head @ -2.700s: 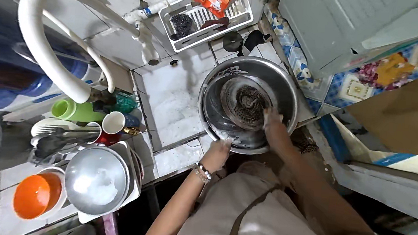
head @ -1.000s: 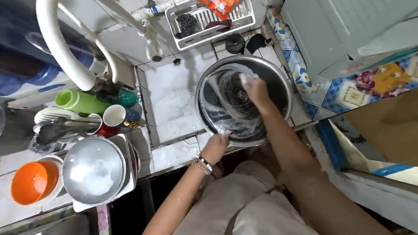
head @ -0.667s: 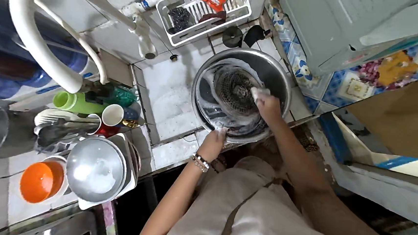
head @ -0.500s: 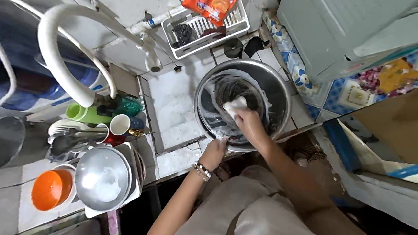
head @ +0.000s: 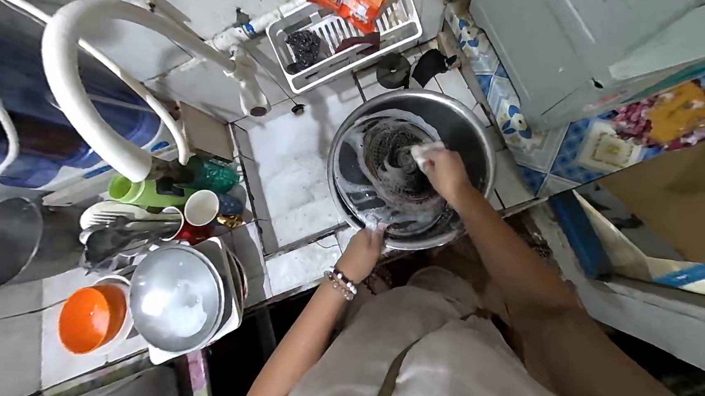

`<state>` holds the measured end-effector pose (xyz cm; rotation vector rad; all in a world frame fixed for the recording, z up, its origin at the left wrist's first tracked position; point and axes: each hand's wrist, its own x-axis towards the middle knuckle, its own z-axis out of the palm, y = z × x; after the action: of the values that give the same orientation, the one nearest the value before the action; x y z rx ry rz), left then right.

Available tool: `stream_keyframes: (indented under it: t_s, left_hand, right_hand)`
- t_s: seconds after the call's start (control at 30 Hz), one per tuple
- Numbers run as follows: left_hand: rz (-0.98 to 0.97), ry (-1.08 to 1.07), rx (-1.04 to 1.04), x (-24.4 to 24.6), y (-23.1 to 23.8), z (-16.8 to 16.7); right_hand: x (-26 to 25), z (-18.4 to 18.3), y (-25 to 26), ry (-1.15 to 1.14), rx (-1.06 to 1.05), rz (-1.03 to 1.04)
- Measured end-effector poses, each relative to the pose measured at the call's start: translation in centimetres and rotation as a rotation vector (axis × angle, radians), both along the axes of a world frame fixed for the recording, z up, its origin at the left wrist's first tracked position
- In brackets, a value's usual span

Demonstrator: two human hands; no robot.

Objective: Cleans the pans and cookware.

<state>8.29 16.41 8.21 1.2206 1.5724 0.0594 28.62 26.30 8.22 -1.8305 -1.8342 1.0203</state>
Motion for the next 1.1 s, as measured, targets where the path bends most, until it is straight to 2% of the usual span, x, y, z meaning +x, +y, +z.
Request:
stream_keyframes:
  t_s: [0.07,0.17,0.27,0.37,0.47,0.57,0.63,0.7,0.77,0.83,0.93,1.0,1.1]
  left_hand:
    - [0.002,-0.004,0.013,0.1,0.0,0.0]
    - [0.013,-0.006,0.033,0.1,0.1,0.2]
    - [0.008,-0.001,0.019,0.2,0.0,0.0]
    - [0.009,-0.003,0.025,0.1,0.0,-0.3]
    - [0.025,0.0,0.046,0.2,0.1,-0.2]
    - [0.007,-0.006,0.054,0.0,0.0,-0.5]
    - [-0.002,-0.007,0.06,0.0,0.0,-0.5]
    - [-0.003,-0.006,0.052,-0.1,0.1,-0.4]
    - [0.006,-0.013,0.042,-0.1,0.2,-0.4]
    - [0.028,-0.02,0.024,0.0,0.2,-0.5]
    - [0.065,-0.029,0.017,0.0,0.2,-0.4]
    - [0.06,-0.034,0.03,-0.1,0.3,-0.6]
    - [0.03,-0.022,0.033,-0.2,0.5,-0.4]
  right_hand:
    - [-1.9,1.0,-1.3,0.037,0.064,0.002]
    - [-2.0,1.8,-3.4,0.069,-0.025,0.066]
    - [-0.1,0.3,-1.6,0.014,-0.029,0.04]
    - [-2.1,0.7,0.6,0.032,0.075,0.008]
    - [-4.6,1.6,-3.7,0.169,0.129,0.068]
    - [-2.4,-0.6,-7.7,0.175,0.112,0.048]
    - [-0.2,-1.6,-6.3,0.124,0.013,0.012]
    - [0.4,-3.4,-2.3,0.069,0.038,-0.002]
    - [-0.7,-3.8,2.3,0.033,0.066,-0.007]
    - [-3.3,-2.2,4.4,0.057,0.09,0.03]
    - [-6.5,-0.9,0.6,0.208,0.213,0.133]
    - [-5.7,-1.5,-3.5,0.255,0.23,0.144]
    - [-1.8,-2.6,-5.2,0.169,-0.001,-0.042]
